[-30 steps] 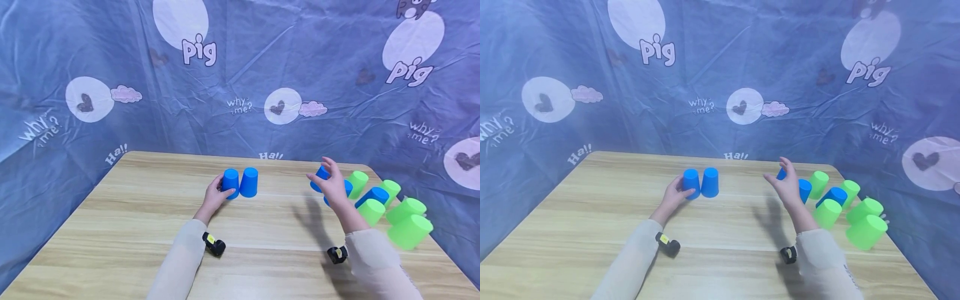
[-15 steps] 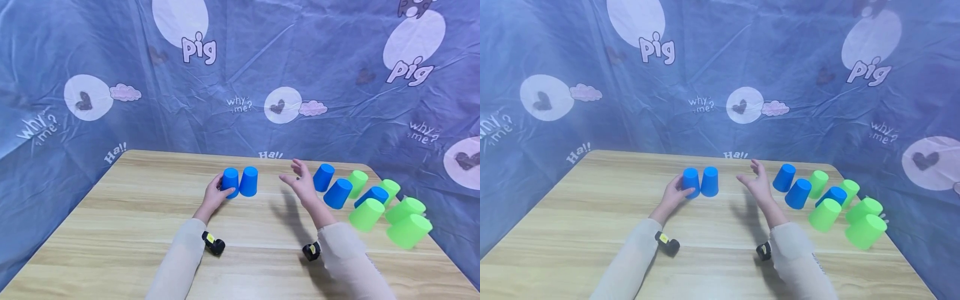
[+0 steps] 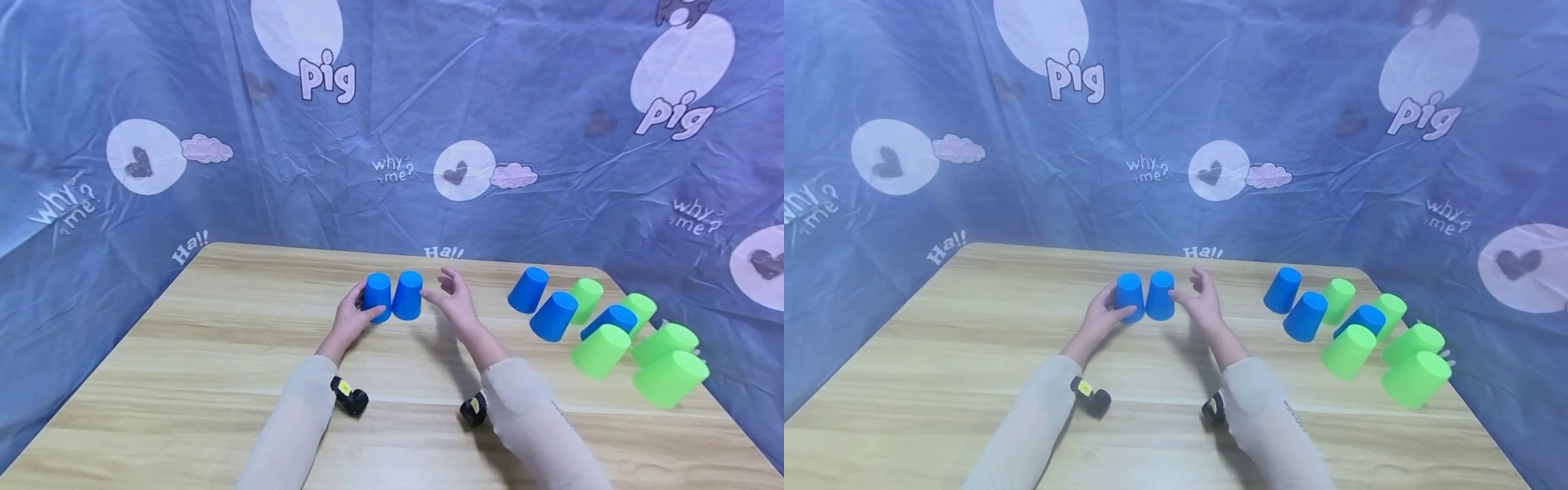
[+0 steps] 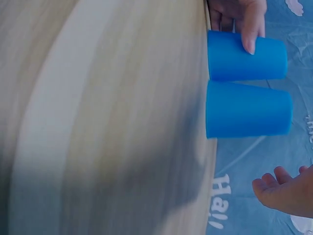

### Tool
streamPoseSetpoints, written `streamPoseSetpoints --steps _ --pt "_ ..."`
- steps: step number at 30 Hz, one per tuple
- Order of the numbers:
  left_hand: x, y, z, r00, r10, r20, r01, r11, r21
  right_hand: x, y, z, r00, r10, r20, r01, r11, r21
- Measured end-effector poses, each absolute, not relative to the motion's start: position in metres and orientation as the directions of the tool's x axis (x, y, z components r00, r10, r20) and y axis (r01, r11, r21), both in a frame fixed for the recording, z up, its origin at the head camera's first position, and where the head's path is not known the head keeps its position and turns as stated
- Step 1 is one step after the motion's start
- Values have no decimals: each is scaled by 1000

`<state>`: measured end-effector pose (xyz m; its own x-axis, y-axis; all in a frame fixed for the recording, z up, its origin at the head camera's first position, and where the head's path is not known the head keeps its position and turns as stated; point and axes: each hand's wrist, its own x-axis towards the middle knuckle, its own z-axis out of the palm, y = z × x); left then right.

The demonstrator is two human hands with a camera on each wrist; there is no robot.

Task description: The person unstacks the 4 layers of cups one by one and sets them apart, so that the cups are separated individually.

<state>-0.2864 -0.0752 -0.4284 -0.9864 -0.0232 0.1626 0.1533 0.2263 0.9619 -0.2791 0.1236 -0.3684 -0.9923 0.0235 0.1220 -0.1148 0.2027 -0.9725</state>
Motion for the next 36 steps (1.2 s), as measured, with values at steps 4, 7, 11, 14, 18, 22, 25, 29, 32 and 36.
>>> streamPoseSetpoints --steps 4,7,11,14,18,22,25,29,32,36 --pt "-287 -75 -428 -987 -23 160 150 224 963 -282 115 -376 -990 23 138 -131 199 -971" --pt "-287 -75 -428 -988 -20 153 145 224 964 -278 109 -372 -994 26 109 -103 187 -977" --pt "-288 -75 -428 -987 -19 157 149 229 962 -282 102 -373 -998 30 47 -41 179 -983" --pt "-288 -75 -427 -986 -17 163 155 229 961 -287 98 -380 -999 31 39 -33 181 -983" --pt "-287 -75 -427 -987 -17 162 154 226 962 -287 90 -382 -999 36 36 -29 188 -982" --pt "-287 -75 -427 -985 -15 171 163 234 959 -290 84 -385 -997 64 42 -29 187 -982" --pt "-288 -75 -428 -983 -15 181 172 236 957 -294 82 -390 -995 86 43 -25 198 -980" --pt "-288 -75 -428 -983 -18 183 174 233 957 -299 80 -397 -993 114 25 0 216 -976" --pt "-289 -75 -430 -984 -19 175 165 240 957 -301 80 -400 -991 132 13 16 216 -976" --pt "-290 -75 -431 -986 -22 166 156 248 956 -298 81 -395 -991 133 20 6 197 -980"
